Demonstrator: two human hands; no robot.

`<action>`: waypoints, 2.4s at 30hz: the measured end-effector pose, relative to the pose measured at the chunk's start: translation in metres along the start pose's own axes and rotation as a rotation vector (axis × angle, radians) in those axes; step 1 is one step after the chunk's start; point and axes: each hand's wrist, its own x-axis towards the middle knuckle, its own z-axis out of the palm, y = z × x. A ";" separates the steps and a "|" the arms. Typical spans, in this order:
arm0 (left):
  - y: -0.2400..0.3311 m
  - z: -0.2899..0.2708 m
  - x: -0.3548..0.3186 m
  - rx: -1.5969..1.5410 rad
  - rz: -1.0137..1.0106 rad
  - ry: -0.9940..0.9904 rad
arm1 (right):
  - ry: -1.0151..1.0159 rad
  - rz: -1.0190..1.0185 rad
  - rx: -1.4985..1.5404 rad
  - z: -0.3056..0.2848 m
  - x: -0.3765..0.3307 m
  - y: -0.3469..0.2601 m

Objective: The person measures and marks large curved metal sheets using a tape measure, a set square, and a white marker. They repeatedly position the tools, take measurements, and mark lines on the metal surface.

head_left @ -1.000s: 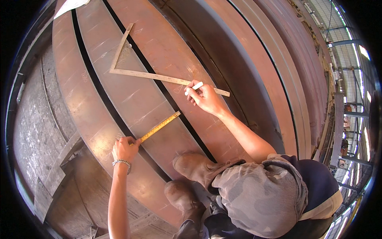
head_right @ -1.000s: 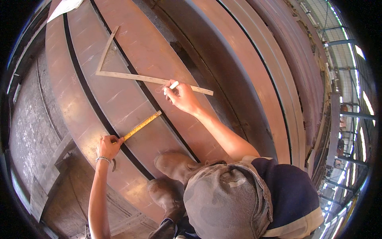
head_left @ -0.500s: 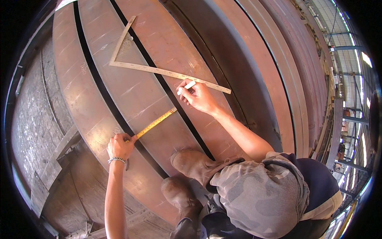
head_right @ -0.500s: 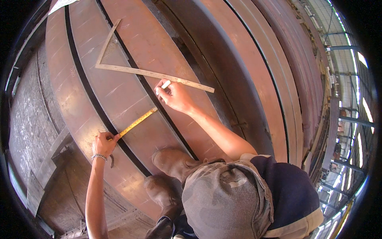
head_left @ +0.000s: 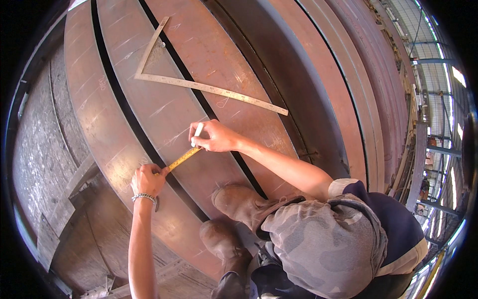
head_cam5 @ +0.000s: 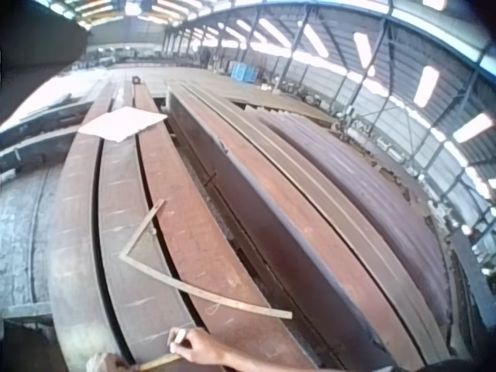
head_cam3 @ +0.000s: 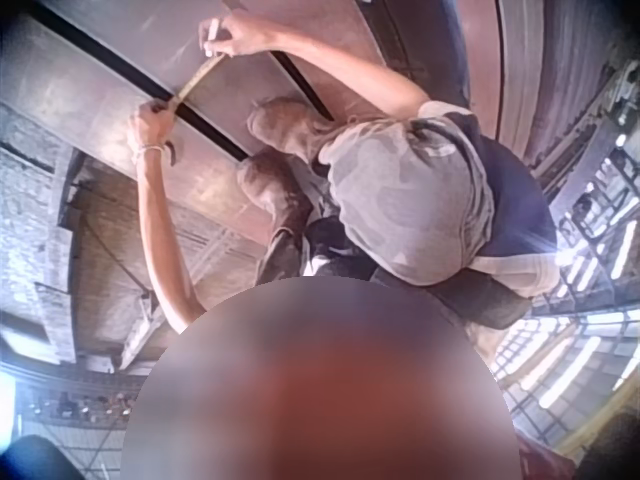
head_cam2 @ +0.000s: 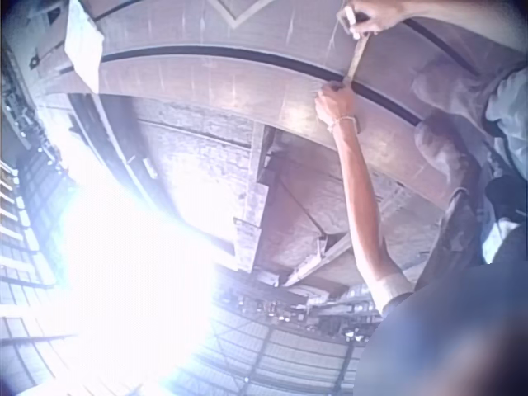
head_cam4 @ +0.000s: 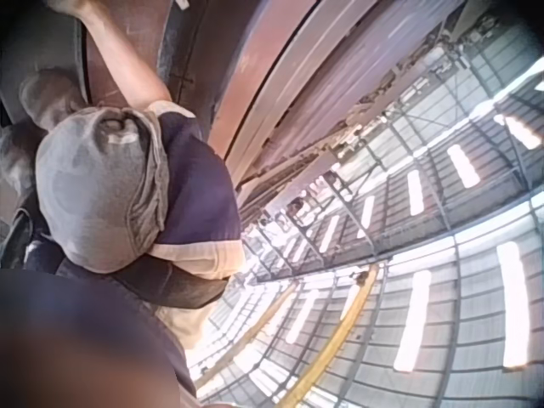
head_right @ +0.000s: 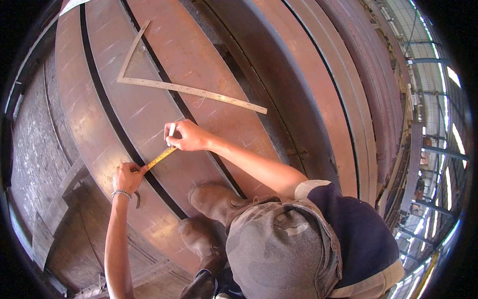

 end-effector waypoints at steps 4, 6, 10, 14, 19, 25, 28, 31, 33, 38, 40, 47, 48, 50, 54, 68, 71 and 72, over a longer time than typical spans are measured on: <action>-0.002 0.002 0.002 0.025 0.031 0.021 | -0.105 -0.062 -0.130 0.003 0.015 0.011; -0.003 0.004 0.003 0.002 0.048 0.025 | -0.110 -0.089 -0.210 0.004 0.019 0.014; -0.004 0.004 0.004 0.016 0.037 0.018 | -0.116 -0.055 -0.200 0.004 0.022 0.013; -0.002 0.003 0.005 0.010 -0.003 -0.017 | -0.126 -0.058 -0.219 0.004 0.022 0.013; -0.001 0.002 0.005 0.023 -0.022 -0.031 | -0.132 -0.062 -0.227 0.005 0.026 0.015; -0.001 0.002 0.005 0.025 -0.020 -0.034 | -0.111 -0.091 -0.330 0.010 0.025 0.010; -0.001 0.002 0.004 0.037 -0.001 -0.014 | -0.098 -0.099 -0.336 0.015 0.023 0.007; -0.003 0.003 0.005 0.020 0.015 0.004 | -0.097 -0.093 -0.355 0.017 0.022 0.005; -0.005 0.005 0.006 0.008 0.030 0.005 | -0.101 -0.120 -0.341 0.018 0.022 0.006; -0.010 0.009 0.010 -0.025 0.043 0.004 | -0.049 -0.168 -0.406 0.022 0.022 0.005; -0.010 0.009 0.011 -0.009 0.047 0.006 | 0.121 -0.294 -0.436 0.024 0.025 0.000; -0.008 0.004 0.007 0.000 0.061 0.017 | 0.419 -0.277 -0.226 -0.011 0.028 -0.022; -0.008 0.002 0.008 -0.007 0.071 0.014 | 0.477 -0.276 -0.165 -0.018 0.027 -0.024; -0.006 -0.002 0.009 -0.014 0.071 -0.002 | 0.549 -0.192 -0.206 -0.034 0.017 -0.026; 0.001 -0.013 0.016 -0.052 0.076 -0.007 | 0.601 -0.070 -0.144 -0.056 0.011 -0.026; 0.002 -0.030 0.036 -0.046 0.069 0.059 | 0.584 -0.051 -0.108 -0.062 0.009 -0.018; -0.001 -0.030 0.035 -0.056 0.089 0.090 | 0.574 -0.043 -0.108 -0.062 0.009 -0.017; -0.001 -0.030 0.035 -0.090 0.100 0.077 | 0.570 -0.041 -0.109 -0.062 0.009 -0.017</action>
